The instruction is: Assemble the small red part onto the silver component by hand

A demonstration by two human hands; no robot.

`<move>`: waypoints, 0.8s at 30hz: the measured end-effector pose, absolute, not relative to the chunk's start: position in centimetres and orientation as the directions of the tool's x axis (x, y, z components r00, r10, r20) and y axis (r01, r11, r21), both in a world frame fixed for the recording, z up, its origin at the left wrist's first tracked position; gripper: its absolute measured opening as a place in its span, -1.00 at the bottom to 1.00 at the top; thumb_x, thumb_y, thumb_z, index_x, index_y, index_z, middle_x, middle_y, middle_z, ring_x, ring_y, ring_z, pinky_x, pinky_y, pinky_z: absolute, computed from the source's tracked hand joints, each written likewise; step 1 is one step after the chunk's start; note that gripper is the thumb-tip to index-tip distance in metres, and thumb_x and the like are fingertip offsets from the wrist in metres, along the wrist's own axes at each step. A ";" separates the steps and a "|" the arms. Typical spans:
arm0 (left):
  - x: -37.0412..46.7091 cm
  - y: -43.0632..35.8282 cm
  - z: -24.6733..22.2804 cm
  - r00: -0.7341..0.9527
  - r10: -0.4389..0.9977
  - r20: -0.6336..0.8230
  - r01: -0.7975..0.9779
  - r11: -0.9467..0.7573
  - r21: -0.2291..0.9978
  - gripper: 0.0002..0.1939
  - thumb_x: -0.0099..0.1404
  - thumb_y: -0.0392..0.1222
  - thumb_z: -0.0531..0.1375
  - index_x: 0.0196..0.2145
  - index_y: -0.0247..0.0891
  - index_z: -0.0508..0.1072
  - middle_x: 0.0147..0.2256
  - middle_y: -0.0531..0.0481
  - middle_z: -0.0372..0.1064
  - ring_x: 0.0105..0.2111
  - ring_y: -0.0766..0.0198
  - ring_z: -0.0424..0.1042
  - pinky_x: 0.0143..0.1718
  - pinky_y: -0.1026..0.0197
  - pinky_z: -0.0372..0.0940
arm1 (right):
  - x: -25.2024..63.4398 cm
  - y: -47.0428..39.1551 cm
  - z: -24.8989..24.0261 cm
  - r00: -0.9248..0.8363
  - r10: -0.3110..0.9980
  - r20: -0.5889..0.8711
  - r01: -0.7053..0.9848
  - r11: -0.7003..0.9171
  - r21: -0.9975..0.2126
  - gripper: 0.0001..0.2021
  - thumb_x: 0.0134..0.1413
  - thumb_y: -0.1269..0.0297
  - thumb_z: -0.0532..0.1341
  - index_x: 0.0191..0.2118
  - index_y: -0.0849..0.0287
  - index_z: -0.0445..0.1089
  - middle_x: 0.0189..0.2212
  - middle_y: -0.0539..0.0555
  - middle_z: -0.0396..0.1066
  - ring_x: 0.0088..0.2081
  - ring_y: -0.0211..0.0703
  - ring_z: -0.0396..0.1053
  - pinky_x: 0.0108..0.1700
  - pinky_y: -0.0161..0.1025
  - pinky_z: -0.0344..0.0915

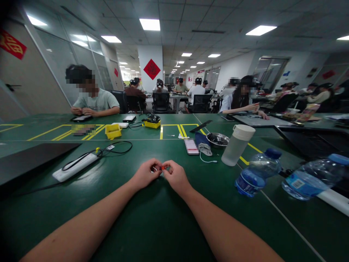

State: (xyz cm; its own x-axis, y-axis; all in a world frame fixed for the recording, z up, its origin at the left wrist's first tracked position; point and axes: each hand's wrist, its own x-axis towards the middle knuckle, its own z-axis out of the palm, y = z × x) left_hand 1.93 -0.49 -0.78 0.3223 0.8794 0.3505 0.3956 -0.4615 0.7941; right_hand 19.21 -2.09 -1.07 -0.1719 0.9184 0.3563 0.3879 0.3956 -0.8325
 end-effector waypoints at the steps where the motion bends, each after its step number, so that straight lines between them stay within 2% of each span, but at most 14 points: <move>1: 1.9 -0.5 -0.8 0.323 0.877 0.356 0.394 -0.467 0.792 -0.81 0.10 -0.35 0.20 -0.27 -0.27 0.43 -0.41 0.05 0.39 -0.42 0.32 0.37 -0.36 0.28 0.27 | 19.2 -2.1 -1.1 -0.168 0.924 0.344 0.382 0.383 -0.841 -0.83 -0.02 0.37 0.17 -0.24 0.18 0.39 -0.64 -0.11 0.21 -0.63 -0.31 0.13 -0.56 -0.35 0.04; 3: 1.9 -0.4 -0.9 0.328 0.867 0.376 0.385 -0.486 0.785 -0.82 0.11 -0.35 0.20 -0.27 -0.26 0.43 -0.39 0.04 0.39 -0.40 0.32 0.37 -0.34 0.28 0.27 | 19.3 -2.0 -1.2 -0.163 0.928 0.336 0.373 0.373 -0.849 -0.85 -0.02 0.36 0.18 -0.26 0.17 0.38 -0.63 -0.11 0.23 -0.63 -0.31 0.14 -0.56 -0.35 0.04; 8: 2.0 -0.5 -0.7 0.331 0.846 0.418 0.365 -0.523 0.771 -0.85 0.13 -0.37 0.18 -0.30 -0.26 0.42 -0.37 0.03 0.36 -0.39 0.34 0.35 -0.36 0.30 0.25 | 19.2 -1.9 -1.5 -0.170 0.915 0.365 0.342 0.403 -0.849 -0.87 -0.04 0.35 0.20 -0.29 0.17 0.37 -0.45 -0.03 0.37 -0.60 -0.33 0.15 -0.56 -0.36 0.04; 24: 2.1 -0.9 -0.3 0.333 0.826 0.455 0.359 -0.558 0.748 -0.86 0.14 -0.37 0.18 -0.29 -0.27 0.41 -0.37 0.03 0.34 -0.40 0.35 0.34 -0.36 0.29 0.25 | 19.3 -2.0 -1.5 -0.153 0.907 0.393 0.342 0.421 -0.840 -0.83 -0.01 0.36 0.19 -0.24 0.20 0.42 -0.40 0.01 0.42 -0.58 -0.34 0.18 -0.54 -0.36 0.09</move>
State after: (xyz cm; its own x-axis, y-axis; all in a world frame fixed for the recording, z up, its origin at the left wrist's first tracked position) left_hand 2.13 -0.91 -0.33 0.3332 0.8257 0.4552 0.3591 -0.5575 0.7485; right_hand 19.35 -1.98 -1.52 -0.1528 0.9069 0.3927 0.3417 0.4213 -0.8401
